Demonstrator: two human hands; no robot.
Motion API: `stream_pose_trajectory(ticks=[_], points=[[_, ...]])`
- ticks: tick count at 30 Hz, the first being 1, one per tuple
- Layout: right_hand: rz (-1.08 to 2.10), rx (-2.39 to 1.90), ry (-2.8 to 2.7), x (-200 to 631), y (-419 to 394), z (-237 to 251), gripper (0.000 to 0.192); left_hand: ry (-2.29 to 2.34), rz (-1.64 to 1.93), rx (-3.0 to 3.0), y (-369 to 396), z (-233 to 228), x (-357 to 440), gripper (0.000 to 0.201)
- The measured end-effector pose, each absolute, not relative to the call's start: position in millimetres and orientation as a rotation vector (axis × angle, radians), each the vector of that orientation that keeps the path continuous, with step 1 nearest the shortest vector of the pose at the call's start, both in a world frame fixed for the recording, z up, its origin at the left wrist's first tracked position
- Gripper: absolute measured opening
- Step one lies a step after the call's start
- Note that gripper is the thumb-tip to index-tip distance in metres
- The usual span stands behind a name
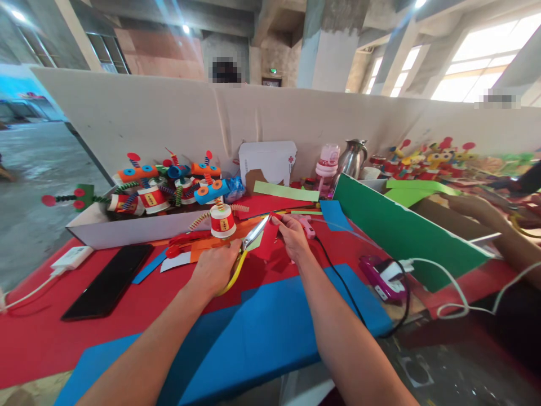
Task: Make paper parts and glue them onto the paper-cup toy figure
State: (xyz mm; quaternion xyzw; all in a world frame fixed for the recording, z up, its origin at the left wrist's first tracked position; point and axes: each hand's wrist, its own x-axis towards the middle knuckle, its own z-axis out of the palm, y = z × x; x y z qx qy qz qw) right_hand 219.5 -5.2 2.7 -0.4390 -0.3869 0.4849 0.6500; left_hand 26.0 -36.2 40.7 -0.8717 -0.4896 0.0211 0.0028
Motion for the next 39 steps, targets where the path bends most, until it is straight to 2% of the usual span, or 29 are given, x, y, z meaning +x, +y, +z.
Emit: stream_pose_trajectory(ticks=[25,39], points=[[1.167,-1.013,-0.915,227.3,-8.6,4.7,0.026,-1.519,0.090,-2.719,-34.1,40.5,25.1,0.032],[1.197,-0.973,-0.875,227.1,-8.1,4.5,0.028,-1.526,0.117,-2.722,-33.8,40.6,25.4,0.034]])
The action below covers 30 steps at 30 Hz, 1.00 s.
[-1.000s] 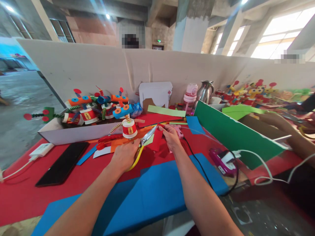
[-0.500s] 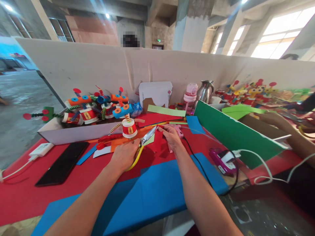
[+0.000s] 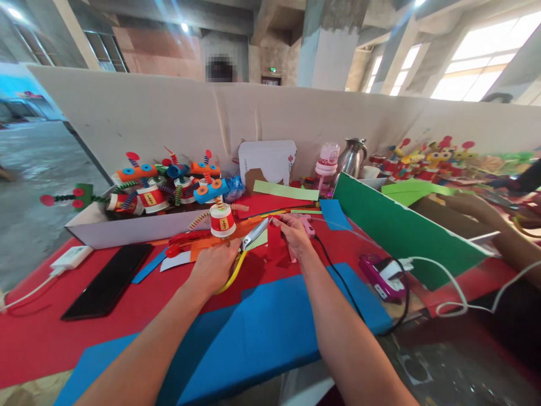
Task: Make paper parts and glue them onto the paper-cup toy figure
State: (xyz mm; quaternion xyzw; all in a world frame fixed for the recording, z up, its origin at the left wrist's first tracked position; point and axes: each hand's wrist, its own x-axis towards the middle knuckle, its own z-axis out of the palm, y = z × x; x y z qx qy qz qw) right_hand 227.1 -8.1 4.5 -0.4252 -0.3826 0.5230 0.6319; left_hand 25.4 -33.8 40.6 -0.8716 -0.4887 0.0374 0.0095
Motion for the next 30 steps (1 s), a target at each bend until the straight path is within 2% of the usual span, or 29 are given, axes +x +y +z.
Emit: stream_pose_trajectory(ticks=[30], points=[[1.196,-0.909,-0.929,230.8,-6.7,5.8,0.032,-1.510,0.122,-2.737,-31.7,38.0,23.6,0.036]])
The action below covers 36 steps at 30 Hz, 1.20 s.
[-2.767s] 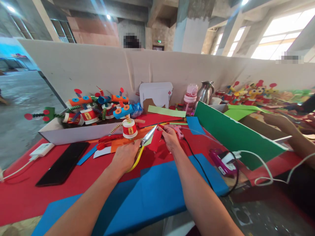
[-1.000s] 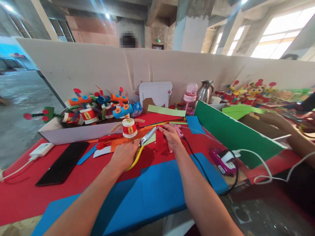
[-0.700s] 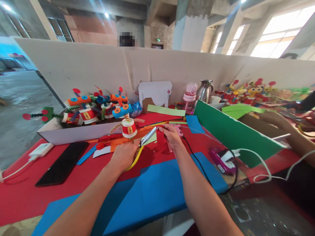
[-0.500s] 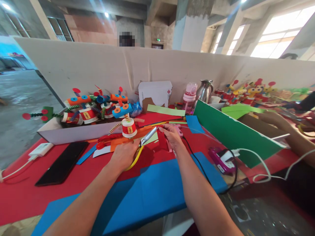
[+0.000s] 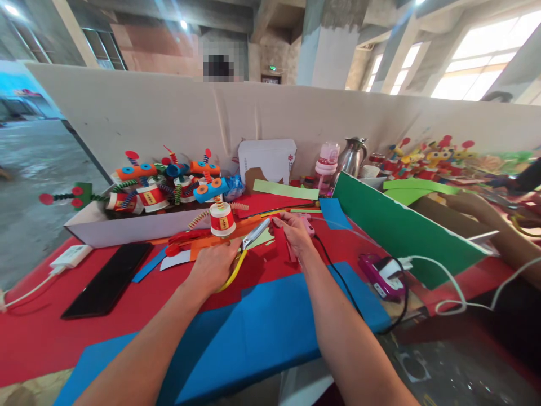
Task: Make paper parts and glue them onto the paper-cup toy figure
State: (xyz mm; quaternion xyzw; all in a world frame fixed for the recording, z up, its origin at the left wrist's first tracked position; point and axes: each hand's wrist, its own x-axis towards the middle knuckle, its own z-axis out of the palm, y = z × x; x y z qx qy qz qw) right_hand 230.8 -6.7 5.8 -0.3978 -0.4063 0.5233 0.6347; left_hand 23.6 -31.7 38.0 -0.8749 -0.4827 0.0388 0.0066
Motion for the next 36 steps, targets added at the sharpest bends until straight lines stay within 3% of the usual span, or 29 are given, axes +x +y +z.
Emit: stream_pose_trajectory(ticks=[36], points=[[1.181,-0.995,-0.951,232.8,-7.1,9.6,0.033,-1.508,0.090,-2.757,-34.6,40.4,23.1,0.034]])
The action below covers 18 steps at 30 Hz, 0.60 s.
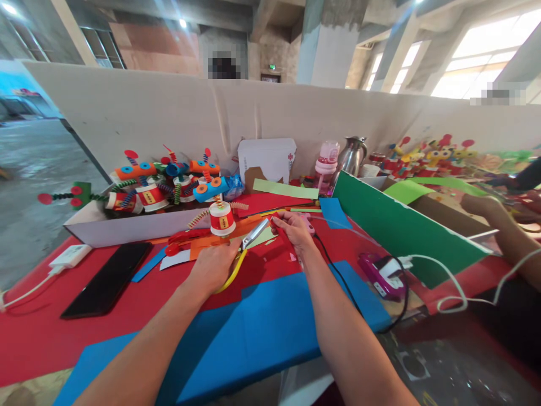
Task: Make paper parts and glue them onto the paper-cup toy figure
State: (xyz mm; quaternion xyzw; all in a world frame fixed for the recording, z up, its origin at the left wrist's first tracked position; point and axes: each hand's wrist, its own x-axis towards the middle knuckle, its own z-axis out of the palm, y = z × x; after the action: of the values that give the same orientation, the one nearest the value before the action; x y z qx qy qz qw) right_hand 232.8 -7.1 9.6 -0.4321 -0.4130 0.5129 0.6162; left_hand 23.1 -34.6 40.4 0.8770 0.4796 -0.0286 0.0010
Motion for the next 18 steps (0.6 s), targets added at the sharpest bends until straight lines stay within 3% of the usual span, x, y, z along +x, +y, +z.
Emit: stream_pose_trajectory(ticks=[18], points=[[1.113,-1.003,-1.034,231.3,-5.7,6.3,0.028,1.549,-0.106,2.772,-32.0,35.9,24.0,0.033]])
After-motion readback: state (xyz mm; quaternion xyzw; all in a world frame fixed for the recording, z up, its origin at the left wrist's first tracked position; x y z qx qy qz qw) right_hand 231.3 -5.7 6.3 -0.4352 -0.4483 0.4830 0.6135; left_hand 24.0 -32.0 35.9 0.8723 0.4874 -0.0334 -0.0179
